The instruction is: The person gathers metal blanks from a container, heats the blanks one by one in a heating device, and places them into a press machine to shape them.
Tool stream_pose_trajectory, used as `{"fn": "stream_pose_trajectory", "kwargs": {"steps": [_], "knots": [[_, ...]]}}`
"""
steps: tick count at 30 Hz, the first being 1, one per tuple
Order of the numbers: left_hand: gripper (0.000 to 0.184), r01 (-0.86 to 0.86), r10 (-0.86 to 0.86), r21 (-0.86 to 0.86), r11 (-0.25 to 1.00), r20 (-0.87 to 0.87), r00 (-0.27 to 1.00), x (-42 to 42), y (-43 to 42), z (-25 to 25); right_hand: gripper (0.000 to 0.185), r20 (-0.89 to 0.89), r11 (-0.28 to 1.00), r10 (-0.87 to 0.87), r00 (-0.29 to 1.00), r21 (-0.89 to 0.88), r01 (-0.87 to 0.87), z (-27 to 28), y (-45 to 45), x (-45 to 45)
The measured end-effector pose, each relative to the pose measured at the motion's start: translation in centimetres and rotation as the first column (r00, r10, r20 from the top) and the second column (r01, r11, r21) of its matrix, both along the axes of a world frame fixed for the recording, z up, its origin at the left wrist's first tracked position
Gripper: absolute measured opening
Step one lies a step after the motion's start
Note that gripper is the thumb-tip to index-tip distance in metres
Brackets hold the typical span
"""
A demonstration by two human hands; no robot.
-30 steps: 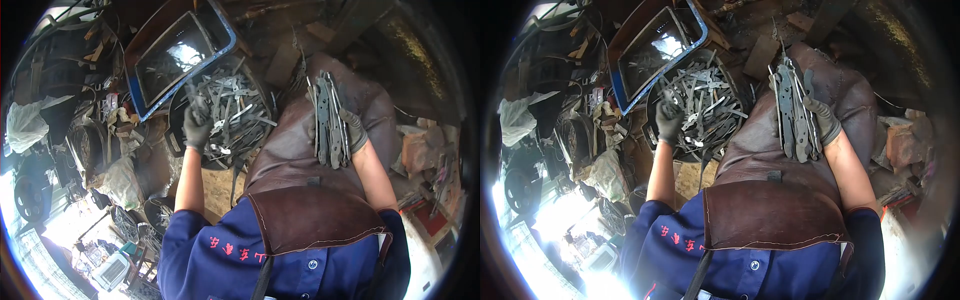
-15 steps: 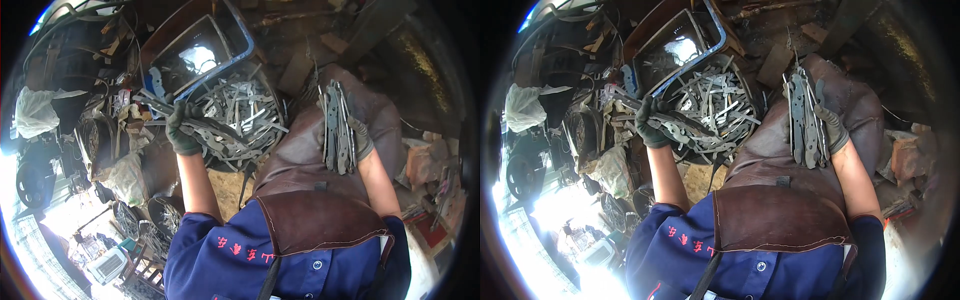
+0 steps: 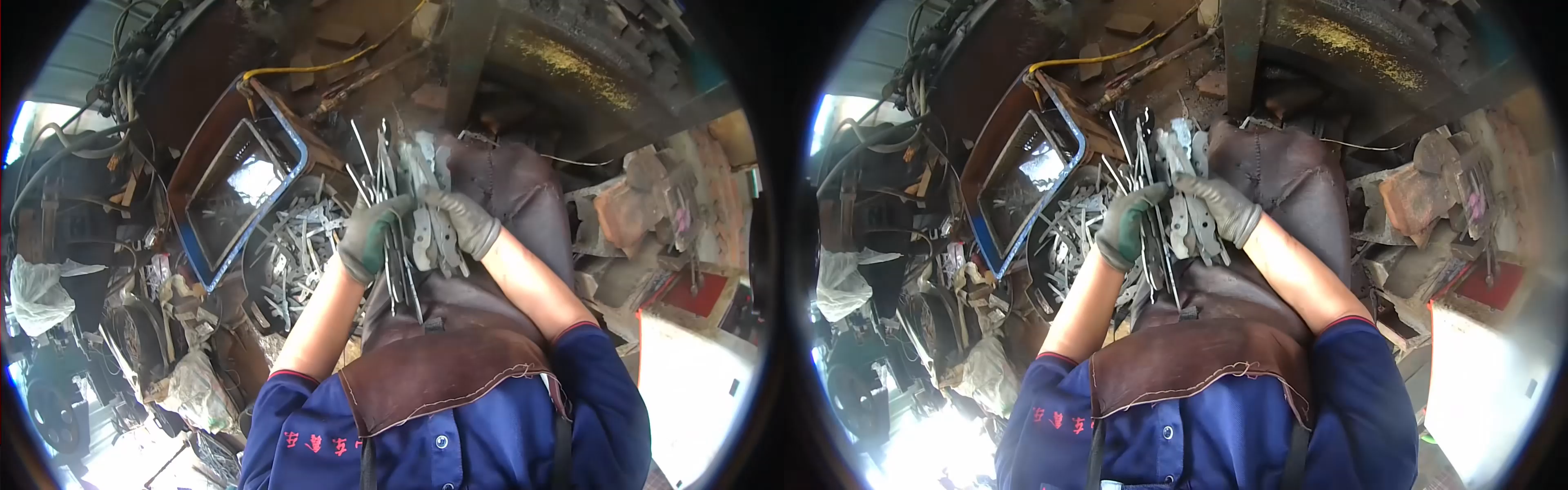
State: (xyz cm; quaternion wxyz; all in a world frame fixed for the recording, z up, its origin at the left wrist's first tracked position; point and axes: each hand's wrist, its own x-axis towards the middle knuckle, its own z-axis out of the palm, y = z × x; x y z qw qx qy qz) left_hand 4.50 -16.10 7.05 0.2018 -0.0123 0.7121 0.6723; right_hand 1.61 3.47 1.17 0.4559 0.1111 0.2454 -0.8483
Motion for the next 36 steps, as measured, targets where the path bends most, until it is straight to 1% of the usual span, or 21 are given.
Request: {"fn": "stream_pose_trajectory", "kwargs": {"steps": [1,2,3,4,5,6,8,11,13,17,18,21,23,25,27,28,31,33,34,35,36], "knots": [[0.039,0.089,-0.125,-0.178,0.98,-0.205,0.971,0.1,-0.6,-1.7,0.044,-0.03,0.993,-0.013,0.999,0.119,0.016,1.0,-0.1,0.5],[0.04,0.201,-0.314,-0.332,0.922,-0.332,0.889,0.0,-1.0,-2.2,0.043,-0.084,0.992,-0.038,0.996,0.119,0.047,2.2,-0.2,0.9],[0.04,0.201,-0.314,-0.332,0.922,-0.333,0.889,-0.1,-1.3,-4.7,0.042,-0.136,0.99,-0.061,0.989,0.119,0.078,3.4,-0.4,1.2],[0.04,0.083,-0.074,0.286,0.955,-0.043,0.996,-0.7,-0.7,-5.2,0.042,-0.135,0.99,-0.062,0.989,0.121,0.078,3.1,-0.7,1.4],[0.041,-0.145,0.11,0.426,0.893,0.105,0.988,0.1,0.2,-5.7,0.038,-0.21,0.982,-0.091,0.973,0.146,0.123,2.5,-0.9,1.6],[0.046,-0.263,0.219,0.448,0.855,0.148,0.964,0.7,1.0,-6.0,0.035,-0.286,0.971,-0.115,0.951,0.167,0.168,2.0,-0.8,1.6],[0.061,-0.326,0.306,0.455,0.828,0.119,0.944,1.0,2.8,-5.3,0.034,-0.253,0.983,-0.106,0.962,0.119,0.139,1.6,-0.4,1.7],[0.067,-0.323,0.384,0.462,0.826,-0.041,0.923,1.2,4.3,-4.0,0.037,-0.203,0.993,-0.103,0.974,0.026,0.111,-0.2,0.1,1.5],[0.068,-0.351,0.391,0.382,0.855,-0.031,0.92,1.4,5.0,-2.8,0.043,0.0,0.993,-0.035,0.999,-0.11,0.035,-0.8,0.8,1.2],[0.071,-0.387,0.417,0.356,0.851,-0.008,0.909,1.9,5.9,-2.6,0.052,0.019,0.984,-0.145,0.989,-0.106,0.146,-0.1,0.5,1.4],[0.073,-0.366,0.401,0.181,0.913,-0.23,0.887,2.1,5.8,-2.6,0.053,-0.017,0.983,-0.125,0.992,-0.136,0.121,0.5,0.8,1.5],[0.075,-0.357,0.288,-0.06,0.932,-0.478,0.83,1.5,6.3,-1.7,0.052,-0.032,0.974,-0.164,0.986,-0.164,0.156,0.8,0.6,1.3],[0.072,-0.383,-0.053,-0.483,0.787,-0.672,0.739,0.6,7.2,0.5,0.049,0.001,0.961,-0.173,0.985,-0.219,0.17,0.3,1.0,1.4],[0.073,-0.398,-0.036,-0.477,0.784,-0.674,0.738,0.8,7.9,1.1,0.047,-0.006,0.945,-0.231,0.973,-0.241,0.223,0.6,1.4,1.5],[0.075,-0.432,0.0,-0.476,0.766,-0.672,0.74,1.2,8.2,1.5,0.047,0.007,0.954,-0.203,0.979,-0.226,0.199,0.4,1.9,1.6],[0.085,-0.465,-0.062,-0.533,0.706,-0.702,0.71,1.7,8.0,1.5,0.047,-0.013,0.961,-0.16,0.987,-0.231,0.153,0.8,1.7,1.7],[0.093,-0.507,-0.13,-0.602,0.617,-0.713,0.689,3.0,6.8,1.5,0.046,-0.017,0.973,-0.059,0.998,-0.223,0.054,1.7,0.6,2.6],[0.097,-0.51,-0.09,-0.601,0.616,-0.696,0.712,3.8,6.4,1.5,0.042,-0.027,0.981,-0.003,1.0,-0.195,-0.003,1.8,0.0,2.7],[0.098,-0.515,0.176,-0.341,0.787,-0.675,0.716,4.3,6.4,1.1,0.042,-0.026,0.981,0.011,1.0,-0.195,-0.016,0.4,-0.2,2.7],[0.098,-0.521,0.415,-0.035,0.853,-0.561,0.716,4.6,6.5,1.5,0.039,-0.011,0.985,0.011,1.0,-0.174,-0.013,-1.3,-0.4,2.5],[0.101,-0.531,0.572,0.222,0.818,-0.413,0.708,4.9,6.8,2.2,0.038,-0.005,0.987,0.011,1.0,-0.161,-0.011,-2.7,0.0,2.7]]}}
